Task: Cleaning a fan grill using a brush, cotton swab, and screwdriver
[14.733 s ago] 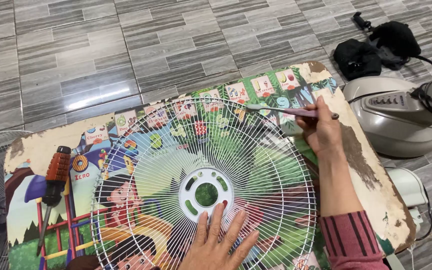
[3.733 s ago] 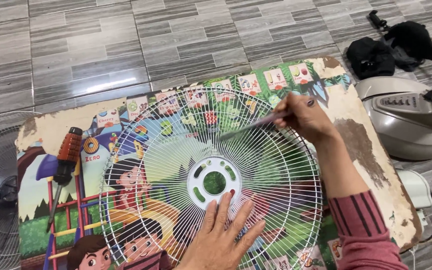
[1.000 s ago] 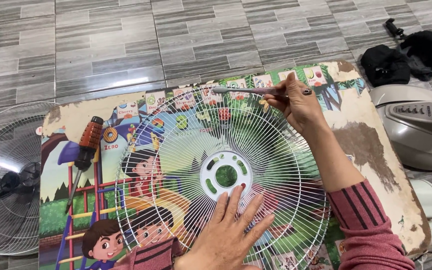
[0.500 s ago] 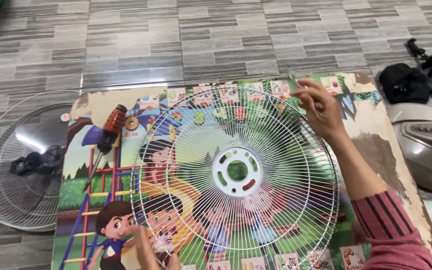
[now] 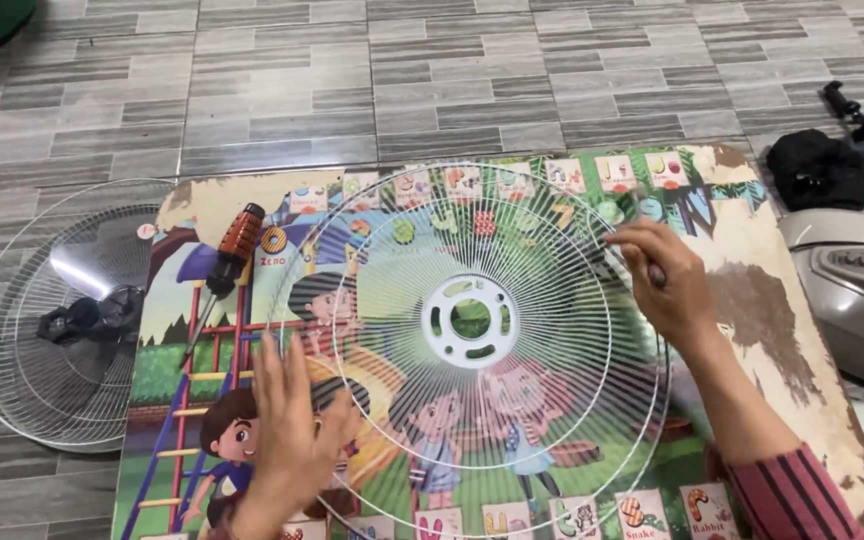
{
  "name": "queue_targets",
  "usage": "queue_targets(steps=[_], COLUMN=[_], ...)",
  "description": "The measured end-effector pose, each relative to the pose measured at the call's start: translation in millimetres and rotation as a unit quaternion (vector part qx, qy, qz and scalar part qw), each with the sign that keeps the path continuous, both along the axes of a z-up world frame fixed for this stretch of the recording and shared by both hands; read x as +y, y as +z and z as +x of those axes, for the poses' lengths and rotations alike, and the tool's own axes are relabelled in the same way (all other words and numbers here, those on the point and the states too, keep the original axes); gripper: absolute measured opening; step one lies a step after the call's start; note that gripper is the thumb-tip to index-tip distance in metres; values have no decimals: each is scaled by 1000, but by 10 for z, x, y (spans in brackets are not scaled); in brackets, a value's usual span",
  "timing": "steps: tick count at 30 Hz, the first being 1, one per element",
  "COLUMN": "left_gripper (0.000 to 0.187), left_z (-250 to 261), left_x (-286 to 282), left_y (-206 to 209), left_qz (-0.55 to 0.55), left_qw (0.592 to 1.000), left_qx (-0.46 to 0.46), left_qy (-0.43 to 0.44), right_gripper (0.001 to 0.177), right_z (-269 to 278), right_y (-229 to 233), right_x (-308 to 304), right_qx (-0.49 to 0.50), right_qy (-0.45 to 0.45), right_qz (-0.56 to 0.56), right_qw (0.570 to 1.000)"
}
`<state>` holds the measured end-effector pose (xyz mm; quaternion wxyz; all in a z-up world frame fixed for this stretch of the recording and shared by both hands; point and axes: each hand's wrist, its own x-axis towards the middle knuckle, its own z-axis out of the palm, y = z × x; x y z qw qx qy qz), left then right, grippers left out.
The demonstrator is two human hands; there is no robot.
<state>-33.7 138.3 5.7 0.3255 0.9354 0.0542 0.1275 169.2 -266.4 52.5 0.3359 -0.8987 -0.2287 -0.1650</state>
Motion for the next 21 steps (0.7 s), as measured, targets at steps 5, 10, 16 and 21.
queue_targets(steps=[5,10,16,21], left_gripper=[85,85,86,92], left_z=[481,920,1255,1389], left_x=[335,523,524,339], left_y=[98,235,319,526], left_qz=[38,48,100,94], left_qw=[987,980,973,976], left_qx=[130,120,77,147], left_qy=[-82,-153,-191,-129], right_gripper=[14,16,28,30], right_z=[-481,-1142,-1479,-1249], right_y=[-348,-358,-354,186], right_x=[-275,-277,-454,-453], right_qx=[-54,-47,-37,-127], right_qy=[-66,-97,-64,-110], right_qz=[-54,-49,-93,-55], right_qw=[995,993,993,984])
